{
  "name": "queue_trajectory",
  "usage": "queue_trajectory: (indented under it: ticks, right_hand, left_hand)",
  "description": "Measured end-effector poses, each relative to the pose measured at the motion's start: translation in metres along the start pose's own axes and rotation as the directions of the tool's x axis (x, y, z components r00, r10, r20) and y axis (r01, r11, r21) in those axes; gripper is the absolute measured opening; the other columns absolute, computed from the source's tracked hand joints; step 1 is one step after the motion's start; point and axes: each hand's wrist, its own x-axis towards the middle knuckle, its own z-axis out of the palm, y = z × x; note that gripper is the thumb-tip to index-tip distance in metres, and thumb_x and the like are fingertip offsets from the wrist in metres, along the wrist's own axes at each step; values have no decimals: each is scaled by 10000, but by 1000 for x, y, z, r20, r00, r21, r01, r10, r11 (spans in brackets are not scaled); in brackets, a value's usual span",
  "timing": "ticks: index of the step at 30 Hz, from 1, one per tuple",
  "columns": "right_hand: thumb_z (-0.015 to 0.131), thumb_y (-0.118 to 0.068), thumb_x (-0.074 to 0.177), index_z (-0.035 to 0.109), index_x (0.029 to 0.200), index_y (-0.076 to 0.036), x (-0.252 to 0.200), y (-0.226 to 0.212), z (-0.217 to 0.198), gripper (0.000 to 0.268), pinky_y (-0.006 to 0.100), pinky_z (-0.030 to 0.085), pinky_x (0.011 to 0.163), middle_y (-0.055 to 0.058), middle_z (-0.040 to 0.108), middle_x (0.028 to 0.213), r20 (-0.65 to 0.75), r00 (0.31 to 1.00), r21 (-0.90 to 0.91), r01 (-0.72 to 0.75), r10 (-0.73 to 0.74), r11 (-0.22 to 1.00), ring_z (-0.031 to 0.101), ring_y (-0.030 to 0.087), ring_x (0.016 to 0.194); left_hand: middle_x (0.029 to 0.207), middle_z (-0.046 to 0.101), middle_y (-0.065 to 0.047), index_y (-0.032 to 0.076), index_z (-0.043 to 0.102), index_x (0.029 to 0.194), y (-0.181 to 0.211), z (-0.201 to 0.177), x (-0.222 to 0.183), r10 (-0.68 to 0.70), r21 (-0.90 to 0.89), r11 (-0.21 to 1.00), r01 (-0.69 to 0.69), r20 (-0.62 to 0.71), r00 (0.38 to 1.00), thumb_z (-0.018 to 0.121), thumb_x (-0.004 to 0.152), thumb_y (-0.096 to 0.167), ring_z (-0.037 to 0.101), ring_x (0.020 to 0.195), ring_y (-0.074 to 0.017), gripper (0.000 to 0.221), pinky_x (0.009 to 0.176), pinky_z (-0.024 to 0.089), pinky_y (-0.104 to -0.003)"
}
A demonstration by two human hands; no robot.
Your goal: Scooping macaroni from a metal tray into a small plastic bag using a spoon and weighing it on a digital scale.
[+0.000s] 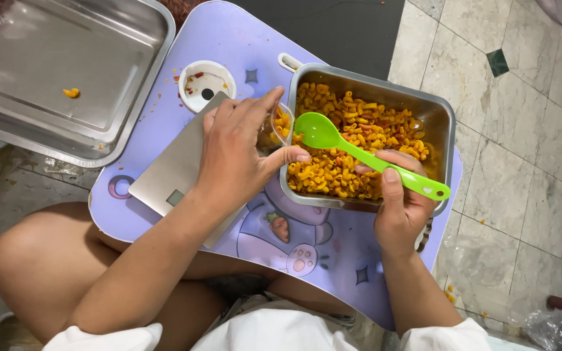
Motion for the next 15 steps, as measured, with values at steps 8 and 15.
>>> queue_trajectory:
  ticks: [8,15]
  right_hand:
    - [470,-136,1126,578,1311,6,8,-11,3,257,447,596,1053,170,549,1254,151,981,-162,145,-120,976,721,362,1096]
    - [458,-159,1122,606,1267,-2,4,-9,0,260,423,608,1008,155,538,1231,134,990,-92,51,-38,994,737,309,939]
  left_hand:
    - [1119,706,-7,132,598,1387,1,-2,1,65,4,998,-65,-78,995,747,808,676,596,1034,-258,808,972,375,-459]
    - [1239,695,-37,151,540,1458,-1,-1,-2,6,28,1000,-6,8,1000,729,806,705,578,1133,-291,876,966,384,-519]
